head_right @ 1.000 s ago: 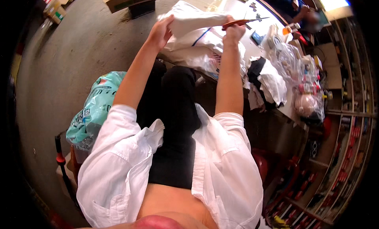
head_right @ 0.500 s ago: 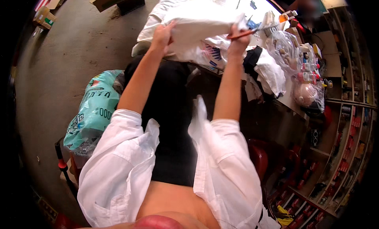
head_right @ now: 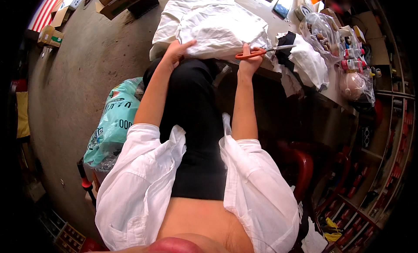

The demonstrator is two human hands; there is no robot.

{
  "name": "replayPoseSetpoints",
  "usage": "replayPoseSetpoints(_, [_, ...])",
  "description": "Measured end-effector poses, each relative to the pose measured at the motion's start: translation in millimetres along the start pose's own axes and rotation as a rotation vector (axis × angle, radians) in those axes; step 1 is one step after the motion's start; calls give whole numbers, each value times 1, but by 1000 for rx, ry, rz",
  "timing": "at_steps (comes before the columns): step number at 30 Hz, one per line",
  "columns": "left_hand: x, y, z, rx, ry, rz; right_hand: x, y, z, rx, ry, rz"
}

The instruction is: The person sits on the floor and uses orange-handled scissors to cut a white fabric item, likely a shirt, on a low table. They repeatedly adjust the fabric and make cuts along seams and edges, separating pieces of the material.

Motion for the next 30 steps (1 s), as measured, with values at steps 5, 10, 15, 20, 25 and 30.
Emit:
replayPoseSetpoints(5, [-22,38,-12,28,-618,-60,17,12,10,22,71,-33])
replayPoseSetpoints(10, [-41,77,-4,-51,-469,-108,45,74,42,115,77,63])
replayPoseSetpoints(15, [-125,39,59,-64,-760,172,105,186,57,321,-27,-141])
replayPoseSetpoints(20, [-96,5,107,-151,-912,19,144,156,37,244,-43,-132])
replayPoseSetpoints(25, [-13,17,126,-181,-801,-178,68,12,-22,147,-92,268])
replayPoseSetpoints(30, [0,31,108,-243,-631,-180,43,-94,-17,235,164,503])
Point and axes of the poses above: each hand's wrist, its own y-axis towards the middle knuckle, its own z-axis out of the palm, x = y × z, the point moved 3 cm from there along y, towards the middle knuckle, and after that the axes turned 7 degrees about y, right-handed, at the moved point
